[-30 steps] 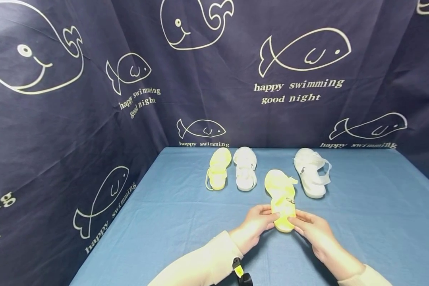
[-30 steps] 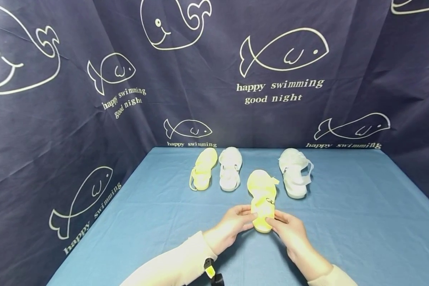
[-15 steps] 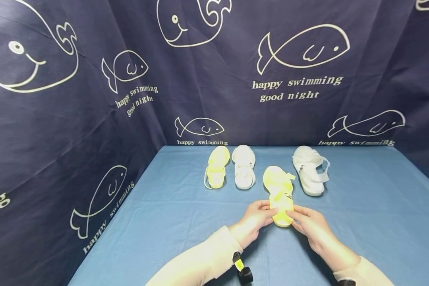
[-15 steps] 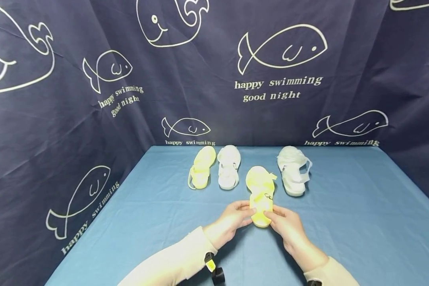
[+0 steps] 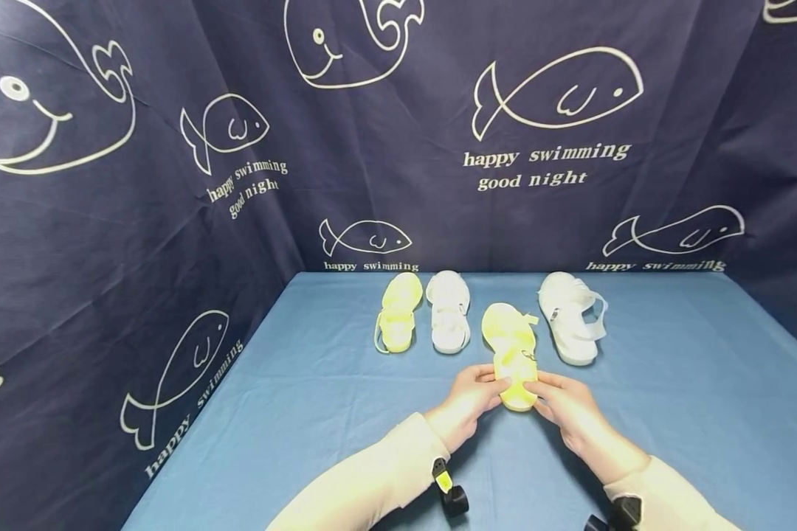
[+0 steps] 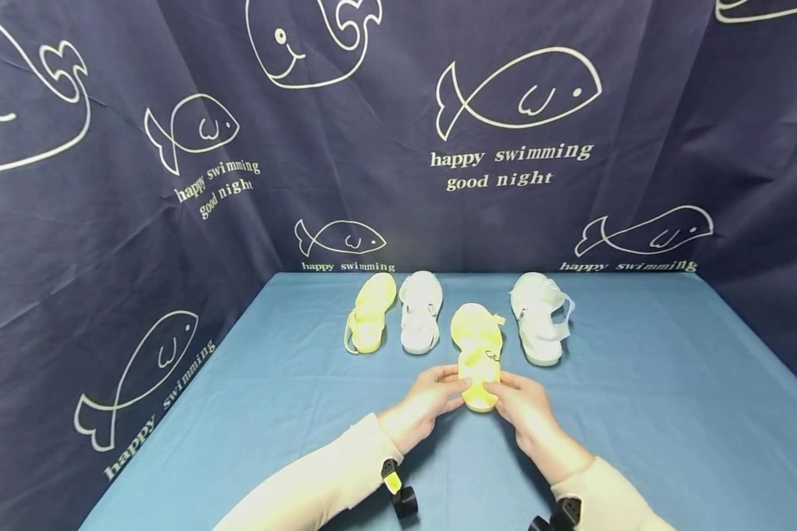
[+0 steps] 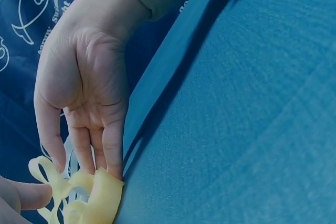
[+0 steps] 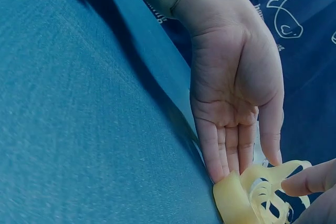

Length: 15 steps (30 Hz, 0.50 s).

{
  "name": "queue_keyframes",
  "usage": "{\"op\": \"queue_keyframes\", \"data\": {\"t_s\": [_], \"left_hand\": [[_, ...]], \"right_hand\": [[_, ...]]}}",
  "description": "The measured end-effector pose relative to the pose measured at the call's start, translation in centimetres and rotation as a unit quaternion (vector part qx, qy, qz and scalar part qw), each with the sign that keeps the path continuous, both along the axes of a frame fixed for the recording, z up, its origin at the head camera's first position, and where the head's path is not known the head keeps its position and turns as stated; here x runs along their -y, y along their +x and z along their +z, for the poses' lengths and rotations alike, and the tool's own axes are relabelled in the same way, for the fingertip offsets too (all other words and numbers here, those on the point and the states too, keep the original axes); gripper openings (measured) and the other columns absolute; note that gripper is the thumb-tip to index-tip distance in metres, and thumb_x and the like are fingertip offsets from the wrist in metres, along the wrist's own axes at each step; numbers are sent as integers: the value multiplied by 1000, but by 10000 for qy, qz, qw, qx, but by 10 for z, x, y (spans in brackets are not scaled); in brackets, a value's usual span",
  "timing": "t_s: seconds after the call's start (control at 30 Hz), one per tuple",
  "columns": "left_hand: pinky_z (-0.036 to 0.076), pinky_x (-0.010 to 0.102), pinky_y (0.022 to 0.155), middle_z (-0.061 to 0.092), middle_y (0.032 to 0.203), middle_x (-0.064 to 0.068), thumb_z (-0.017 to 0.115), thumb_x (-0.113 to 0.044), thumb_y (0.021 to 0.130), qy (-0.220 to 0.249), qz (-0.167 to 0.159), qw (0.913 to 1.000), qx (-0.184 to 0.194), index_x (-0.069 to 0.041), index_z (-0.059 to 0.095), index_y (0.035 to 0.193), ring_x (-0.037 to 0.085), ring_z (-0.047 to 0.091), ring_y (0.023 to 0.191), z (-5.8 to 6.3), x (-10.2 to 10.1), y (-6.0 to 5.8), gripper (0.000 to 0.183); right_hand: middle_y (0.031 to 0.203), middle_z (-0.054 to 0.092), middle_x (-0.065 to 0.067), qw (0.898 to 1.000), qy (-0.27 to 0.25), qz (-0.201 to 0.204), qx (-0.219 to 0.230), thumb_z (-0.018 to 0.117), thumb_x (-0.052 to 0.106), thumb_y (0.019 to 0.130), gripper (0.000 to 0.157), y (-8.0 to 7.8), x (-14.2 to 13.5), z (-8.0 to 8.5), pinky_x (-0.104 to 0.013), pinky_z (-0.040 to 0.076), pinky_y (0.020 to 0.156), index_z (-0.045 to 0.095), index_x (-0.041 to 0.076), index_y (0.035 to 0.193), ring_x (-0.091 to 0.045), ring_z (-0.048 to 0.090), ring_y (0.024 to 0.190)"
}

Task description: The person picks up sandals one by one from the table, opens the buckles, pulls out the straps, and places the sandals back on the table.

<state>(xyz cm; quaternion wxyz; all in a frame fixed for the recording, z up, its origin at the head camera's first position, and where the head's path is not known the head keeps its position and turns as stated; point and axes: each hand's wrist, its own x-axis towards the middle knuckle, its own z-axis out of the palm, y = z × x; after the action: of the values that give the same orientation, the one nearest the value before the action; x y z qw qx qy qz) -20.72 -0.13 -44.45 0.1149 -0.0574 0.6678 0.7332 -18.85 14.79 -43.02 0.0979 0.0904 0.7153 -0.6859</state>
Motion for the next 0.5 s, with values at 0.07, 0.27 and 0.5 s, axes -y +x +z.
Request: {"op": "queue_keyframes", "data": {"t_s": [0.07, 0.27, 0.5], "left_hand": [[55, 39, 90, 68, 109, 12, 70, -6, 87, 2, 12, 10000, -9, 4, 60, 119, 21, 67, 100, 0, 0, -1, 35], [55, 37, 89, 69, 108, 12, 69, -6, 87, -14, 29, 10000, 6, 5, 60, 118, 20, 67, 99, 4, -2, -7, 34], [56, 35, 86, 69, 107, 11, 70, -6, 87, -42, 223, 9997, 114, 4, 61, 117, 17, 66, 95, 5, -5, -11, 33]], "right_hand": [[146, 34, -34, 10000, 20, -16, 18, 58, 10, 94, 60, -1, 1, 0, -24, 53, 91, 32, -19, 140, 10, 55, 86], [149, 31, -34, 10000, 61, 10, 22, 56, 11, 95, 59, -7, 1, 2, -36, 45, 104, 32, -17, 141, 5, 56, 95], [149, 28, -35, 9998, -191, -94, 67, 56, 8, 94, 62, -12, 2, -1, -29, 49, 99, 28, -17, 142, 4, 55, 95]]}}
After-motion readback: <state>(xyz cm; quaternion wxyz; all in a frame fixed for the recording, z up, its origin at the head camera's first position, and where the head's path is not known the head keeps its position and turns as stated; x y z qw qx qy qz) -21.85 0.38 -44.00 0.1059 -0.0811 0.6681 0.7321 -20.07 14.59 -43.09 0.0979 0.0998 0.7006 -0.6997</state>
